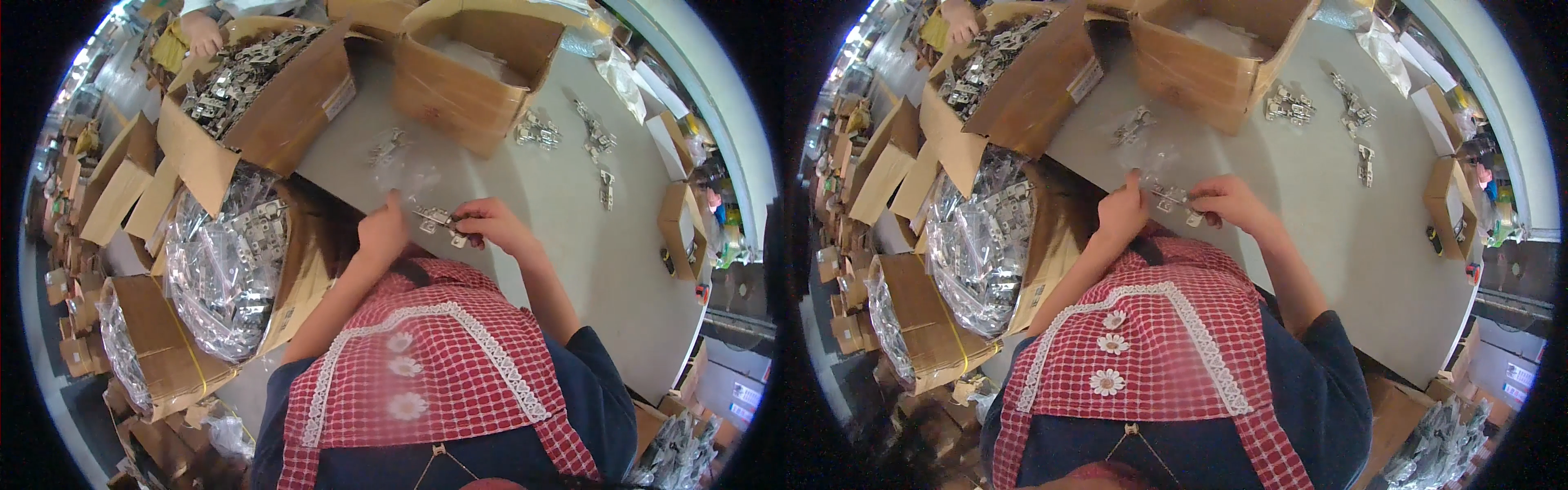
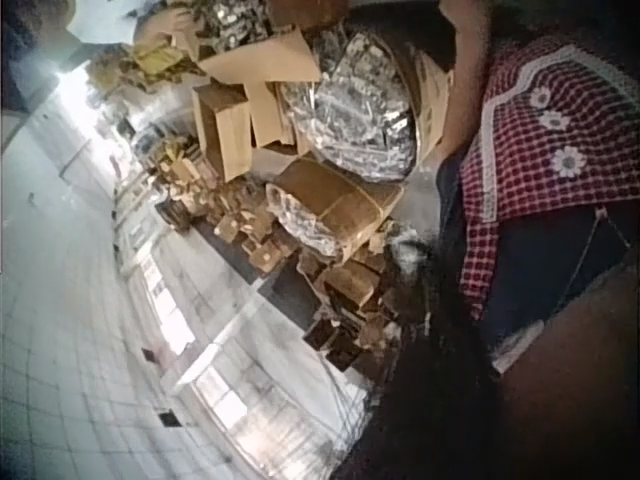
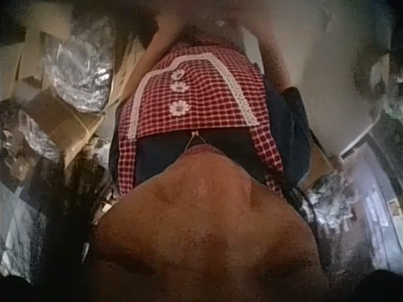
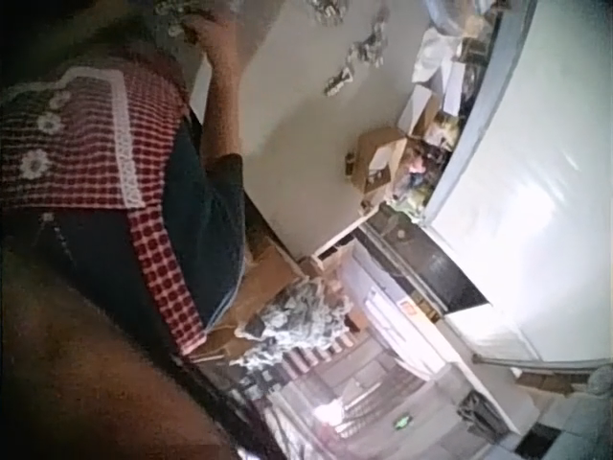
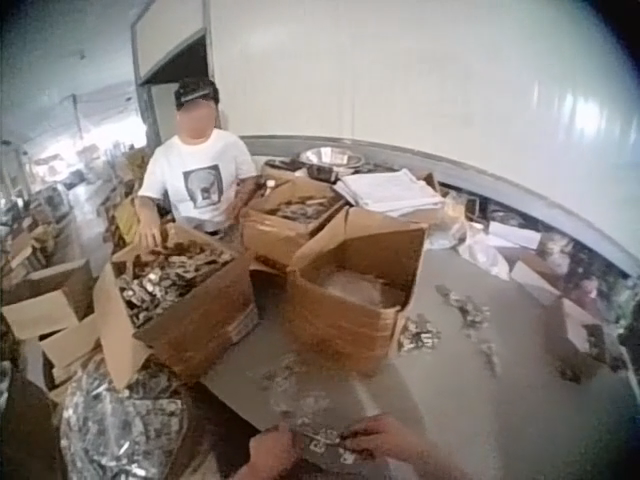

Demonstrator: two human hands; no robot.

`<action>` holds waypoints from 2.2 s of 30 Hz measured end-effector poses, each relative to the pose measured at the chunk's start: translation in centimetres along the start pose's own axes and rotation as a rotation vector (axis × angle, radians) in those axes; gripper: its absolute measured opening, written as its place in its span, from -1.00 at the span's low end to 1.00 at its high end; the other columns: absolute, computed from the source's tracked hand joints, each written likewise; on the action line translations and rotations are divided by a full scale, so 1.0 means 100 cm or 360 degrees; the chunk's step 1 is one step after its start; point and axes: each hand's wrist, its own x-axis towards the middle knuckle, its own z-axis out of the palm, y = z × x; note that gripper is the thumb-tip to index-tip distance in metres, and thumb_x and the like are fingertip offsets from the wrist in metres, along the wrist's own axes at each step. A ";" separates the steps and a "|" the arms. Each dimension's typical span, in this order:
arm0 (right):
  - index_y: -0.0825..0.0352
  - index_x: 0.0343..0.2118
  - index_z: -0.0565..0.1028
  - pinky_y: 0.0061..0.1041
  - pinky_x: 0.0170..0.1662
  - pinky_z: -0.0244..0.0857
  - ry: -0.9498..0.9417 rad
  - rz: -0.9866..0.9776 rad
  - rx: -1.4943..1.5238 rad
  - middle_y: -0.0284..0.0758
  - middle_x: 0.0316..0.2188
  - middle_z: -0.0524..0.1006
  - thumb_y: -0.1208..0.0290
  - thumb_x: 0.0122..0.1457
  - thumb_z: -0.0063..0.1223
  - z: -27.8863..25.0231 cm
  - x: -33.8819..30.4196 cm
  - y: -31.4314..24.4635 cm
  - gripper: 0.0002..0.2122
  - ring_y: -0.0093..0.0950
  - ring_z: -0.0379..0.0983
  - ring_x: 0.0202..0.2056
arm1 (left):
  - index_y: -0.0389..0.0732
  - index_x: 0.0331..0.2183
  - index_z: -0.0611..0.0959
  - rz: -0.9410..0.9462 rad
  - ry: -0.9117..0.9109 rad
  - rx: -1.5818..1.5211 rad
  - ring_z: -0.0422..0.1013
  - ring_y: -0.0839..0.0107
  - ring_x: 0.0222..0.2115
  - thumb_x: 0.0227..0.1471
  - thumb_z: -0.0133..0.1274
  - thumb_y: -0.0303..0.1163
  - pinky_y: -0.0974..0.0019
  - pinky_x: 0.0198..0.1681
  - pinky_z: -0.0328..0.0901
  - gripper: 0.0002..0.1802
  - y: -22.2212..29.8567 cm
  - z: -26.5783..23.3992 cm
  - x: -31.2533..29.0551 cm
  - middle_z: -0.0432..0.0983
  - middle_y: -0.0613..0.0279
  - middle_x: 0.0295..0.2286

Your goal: The person picks up metal hinges from a table, places them into small plastic bags, and sets the filled bags aside on the workbench.

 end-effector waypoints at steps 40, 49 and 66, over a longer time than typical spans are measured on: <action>0.26 -0.30 0.58 -0.25 -0.12 0.36 0.1847 0.0012 -0.1208 -0.24 -0.32 0.54 0.37 0.02 0.20 -0.208 -0.057 0.132 -0.82 -0.26 0.49 -0.19 | -0.25 0.11 0.28 0.0115 -0.0083 -0.0196 0.47 -0.05 -0.57 -0.02 0.00 -0.36 0.00 -0.51 0.36 -0.37 0.001 0.017 -0.005 0.52 -0.04 -0.55; 0.29 -0.08 0.47 -0.23 -0.05 0.31 0.1173 -0.0866 -0.1675 -0.18 -0.05 0.43 0.46 -0.02 0.17 -0.049 -0.015 0.065 -0.63 -0.12 0.41 -0.12 | -0.26 0.11 0.25 0.0083 0.0023 -0.0246 0.47 -0.05 -0.61 -0.02 -0.02 -0.36 -0.04 -0.56 0.35 -0.37 0.007 0.009 -0.008 0.52 -0.08 -0.57; 0.28 -0.34 0.47 -0.22 -0.34 0.35 0.0433 0.0048 -0.1788 -0.22 -0.42 0.54 0.27 0.04 0.14 -0.018 -0.019 0.026 -0.79 -0.19 0.51 -0.35 | -0.24 -0.08 0.34 -0.0083 0.0031 -0.0161 0.50 -0.01 -0.57 0.04 0.03 -0.29 0.02 -0.53 0.36 -0.57 0.004 0.002 -0.014 0.52 -0.05 -0.59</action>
